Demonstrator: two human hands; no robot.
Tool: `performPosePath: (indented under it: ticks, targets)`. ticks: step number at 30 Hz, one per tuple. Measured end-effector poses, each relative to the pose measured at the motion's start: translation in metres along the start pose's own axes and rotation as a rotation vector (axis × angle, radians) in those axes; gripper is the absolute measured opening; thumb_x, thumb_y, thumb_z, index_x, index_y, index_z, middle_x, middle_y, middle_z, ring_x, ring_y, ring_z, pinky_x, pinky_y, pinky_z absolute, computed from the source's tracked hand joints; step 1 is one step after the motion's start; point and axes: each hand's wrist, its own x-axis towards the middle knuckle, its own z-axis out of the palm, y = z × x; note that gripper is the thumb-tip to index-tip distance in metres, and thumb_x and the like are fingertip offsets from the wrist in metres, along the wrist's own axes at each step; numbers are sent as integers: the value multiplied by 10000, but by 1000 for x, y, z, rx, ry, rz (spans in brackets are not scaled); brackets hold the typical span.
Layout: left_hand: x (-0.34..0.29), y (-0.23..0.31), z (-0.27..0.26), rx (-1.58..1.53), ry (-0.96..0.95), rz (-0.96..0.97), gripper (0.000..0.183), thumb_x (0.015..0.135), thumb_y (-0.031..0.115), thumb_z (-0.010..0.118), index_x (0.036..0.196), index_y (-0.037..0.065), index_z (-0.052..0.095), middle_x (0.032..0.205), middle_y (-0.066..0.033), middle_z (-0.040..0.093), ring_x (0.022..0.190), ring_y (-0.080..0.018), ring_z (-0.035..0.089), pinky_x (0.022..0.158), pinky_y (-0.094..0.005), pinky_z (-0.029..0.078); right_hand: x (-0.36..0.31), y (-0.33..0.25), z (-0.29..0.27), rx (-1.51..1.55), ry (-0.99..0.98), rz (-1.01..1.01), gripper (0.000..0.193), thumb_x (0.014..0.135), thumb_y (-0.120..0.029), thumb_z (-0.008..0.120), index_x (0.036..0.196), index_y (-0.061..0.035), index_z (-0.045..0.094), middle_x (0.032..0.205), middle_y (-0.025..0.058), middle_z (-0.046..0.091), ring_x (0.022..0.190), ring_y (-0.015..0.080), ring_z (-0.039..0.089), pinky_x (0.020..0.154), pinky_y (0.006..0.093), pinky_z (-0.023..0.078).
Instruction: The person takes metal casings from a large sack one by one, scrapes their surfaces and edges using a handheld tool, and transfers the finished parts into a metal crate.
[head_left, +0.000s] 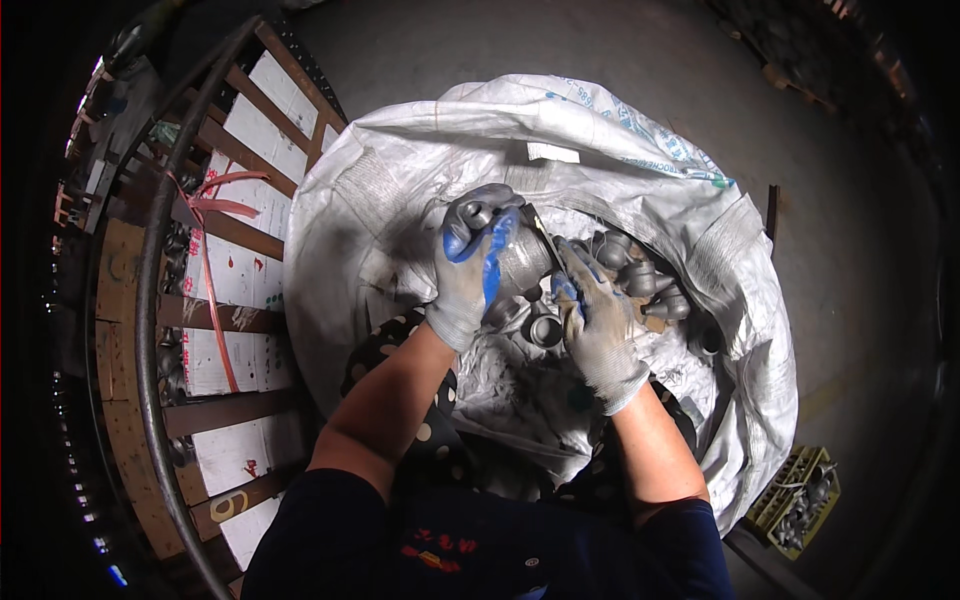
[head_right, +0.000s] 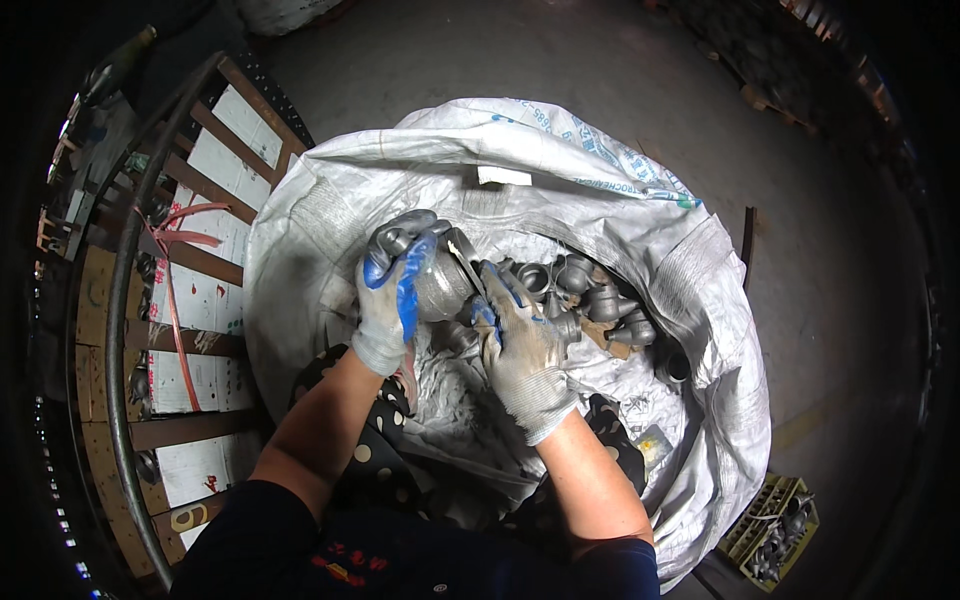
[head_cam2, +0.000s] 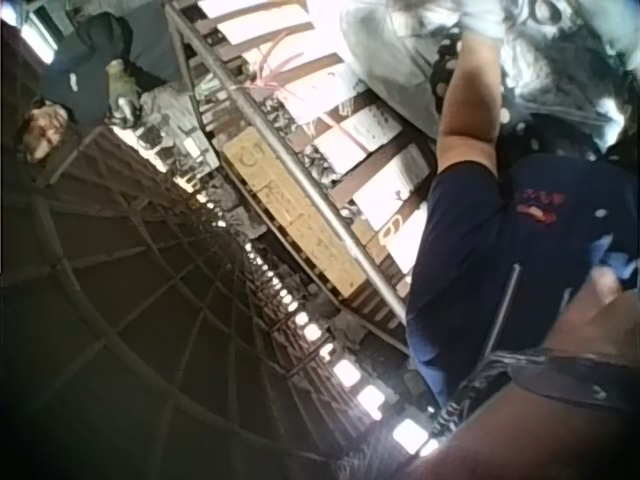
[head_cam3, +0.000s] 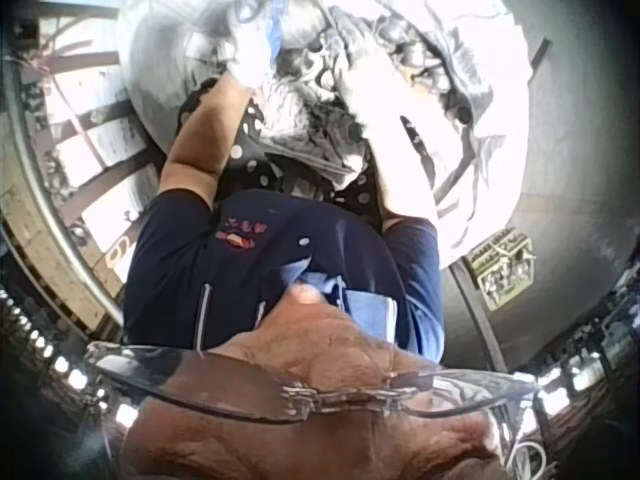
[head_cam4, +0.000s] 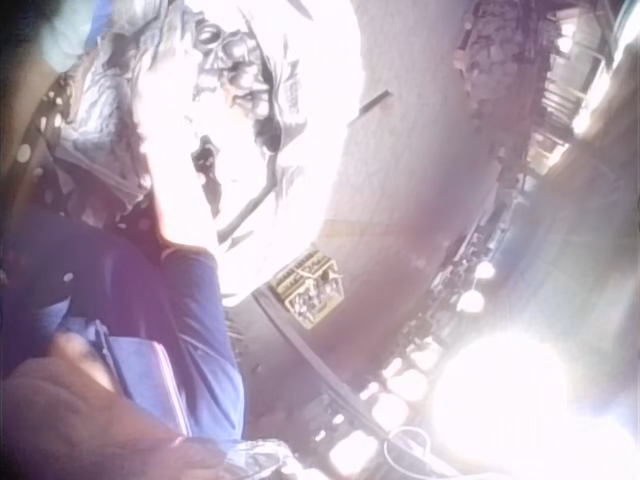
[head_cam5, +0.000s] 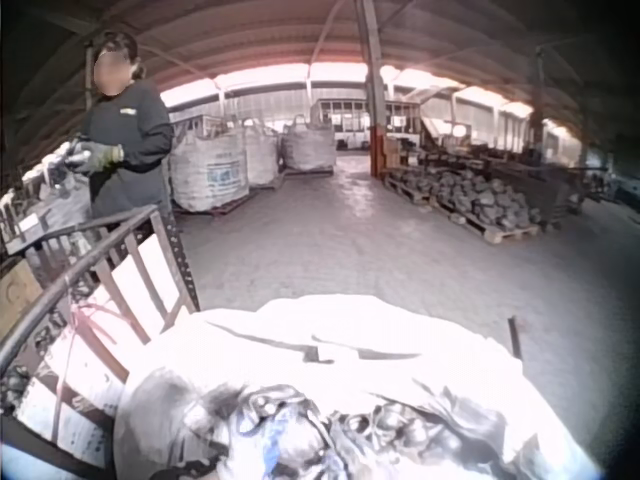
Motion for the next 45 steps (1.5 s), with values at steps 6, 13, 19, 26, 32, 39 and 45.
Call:
performPosePath:
  ticks: [6, 13, 19, 26, 32, 39, 45]
  targets:
    - [3, -2, -11, 645, -88, 177, 277, 865, 80, 424, 1087, -45, 530, 1071, -118, 563, 983, -186, 543, 862, -291, 428, 21, 6, 3, 495, 194, 82, 260, 845, -90, 513, 1084, -5, 568, 890, 157, 626, 817, 210, 608, 733, 278, 460]
    - [11, 8, -11, -203, 131, -263, 289, 880, 154, 400, 1068, -6, 550, 1011, -90, 575, 963, -172, 531, 867, -283, 407, 1, 34, 1, 769, 170, 293, 225, 857, -116, 549, 1026, 20, 607, 834, 9, 603, 711, 31, 497, 632, 168, 396]
    - [15, 10, -7, -270, 204, -257, 291, 893, 178, 389, 1072, 15, 549, 987, -75, 573, 933, -157, 534, 849, -273, 415, -7, 10, -8, 897, -101, 410, 251, 855, -140, 565, 1062, 1, 590, 758, -20, 570, 608, 30, 471, 550, 182, 385]
    - [10, 20, 9, -253, 112, -185, 292, 906, 186, 415, 1038, -37, 550, 1090, -108, 549, 994, -181, 527, 873, -298, 424, -7, 16, 1, 872, -83, 308, 301, 871, -133, 516, 1143, -7, 524, 706, -32, 527, 496, 6, 413, 411, 153, 310]
    - [16, 17, 2, 90, -90, -88, 301, 920, 145, 372, 1131, -35, 487, 1172, -123, 497, 1093, -194, 471, 920, -313, 396, -4, 31, 1, 1385, -59, 708, 105, 893, -173, 478, 932, -80, 507, 565, -44, 395, 400, 44, 362, 325, 183, 265]
    - [16, 18, 4, -151, -134, -184, 306, 924, 137, 345, 1134, -27, 494, 1132, -107, 522, 1063, -184, 487, 926, -308, 393, -5, 32, 0, 1404, -24, 690, 160, 894, -263, 481, 866, -106, 492, 588, 0, 469, 377, 64, 382, 300, 195, 280]
    - [16, 28, 11, -321, -154, -324, 324, 928, 157, 325, 1119, -33, 503, 1133, -111, 526, 1060, -183, 491, 940, -309, 381, -5, 34, -6, 1274, -14, 534, 285, 890, -295, 480, 1054, -62, 499, 674, 47, 544, 376, 62, 375, 299, 186, 272]
